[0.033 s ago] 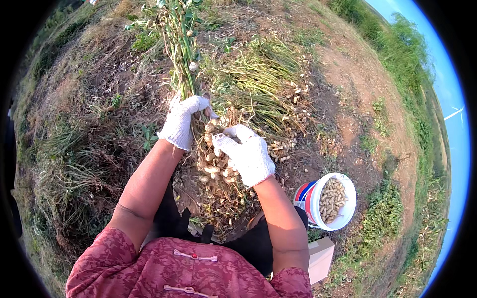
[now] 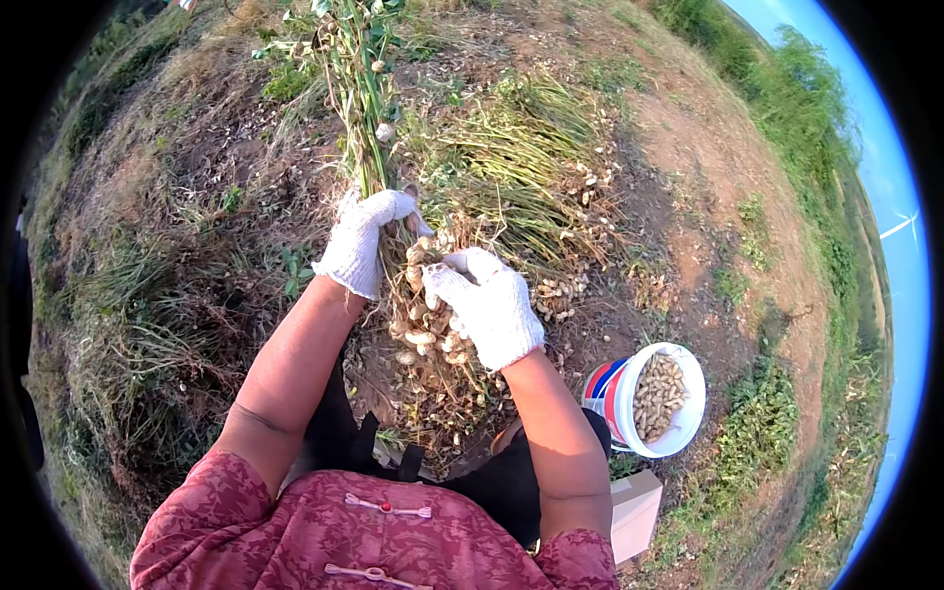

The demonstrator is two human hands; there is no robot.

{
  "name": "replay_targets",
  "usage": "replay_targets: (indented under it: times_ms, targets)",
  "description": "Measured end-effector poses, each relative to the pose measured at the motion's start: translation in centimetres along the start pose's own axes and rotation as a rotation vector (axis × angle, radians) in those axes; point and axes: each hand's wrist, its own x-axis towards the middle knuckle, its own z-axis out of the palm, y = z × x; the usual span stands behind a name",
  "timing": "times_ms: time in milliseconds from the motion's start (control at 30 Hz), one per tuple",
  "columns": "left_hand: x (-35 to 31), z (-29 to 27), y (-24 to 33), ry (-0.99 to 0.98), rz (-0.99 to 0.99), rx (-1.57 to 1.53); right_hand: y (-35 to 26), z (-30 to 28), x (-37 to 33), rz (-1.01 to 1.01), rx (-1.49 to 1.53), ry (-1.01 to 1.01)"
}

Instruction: The person sits on the ground and pulls peanuts from uprooted peanut plants by hand. The harvested peanuts are placed into a white bucket nearby.

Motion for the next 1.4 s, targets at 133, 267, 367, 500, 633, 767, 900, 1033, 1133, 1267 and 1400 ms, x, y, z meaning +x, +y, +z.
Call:
replay_targets:
  times_ms: [133,267,367,500,633,767,900,1033,1133,1267,1400]
  targets:
    - [0.0,0.8,0.3,0.086,-0.028,-0.107,-0.9,-0.3,-0.3,0.054,0.457,0.182]
    - [0.3,1.1,0.3,0.145,-0.080,-0.139,1.7,-1.9,1.3,0.066,0.991,0.119]
    - [0.0,0.4,0.1,0.057,-0.044,-0.057,2.8,-8.3,3.8,-0.146,1.340,0.142]
    - [-0.1,0.2,-0.1,0.071,0.073,0.209,-3.7,-4.5,0.3,0.118,0.897,0.320]
    - [-0.1,0.8,-0.9,0.168,0.214,0.534,-2.8,-2.3,-1.3,0.073,0.252,0.032]
    - [-0.8,1.6,-1.0,0.114,0.220,0.465,-1.3,0.6,-0.6,-0.172,-0.459,0.159]
    - [-0.8,1.0,-1.5,0.027,0.199,0.366,0.9,0.9,0.7,-0.248,-0.280,0.068]
    - [-0.5,0.5,-1.5,0.016,0.183,0.386,0.3,1.0,0.2,-0.143,-0.002,0.061]
    - [-0.4,0.4,-1.2,0.033,0.046,0.195,-0.8,0.4,-0.2,0.094,0.440,0.054]
    - [-0.2,0.5,-1.4,-0.014,-0.036,0.040,-1.6,0.0,0.1,0.113,0.375,0.141]
    - [-1.1,1.7,-0.7,0.011,-0.042,0.034,-2.7,-1.1,-0.5,0.052,0.199,0.062]
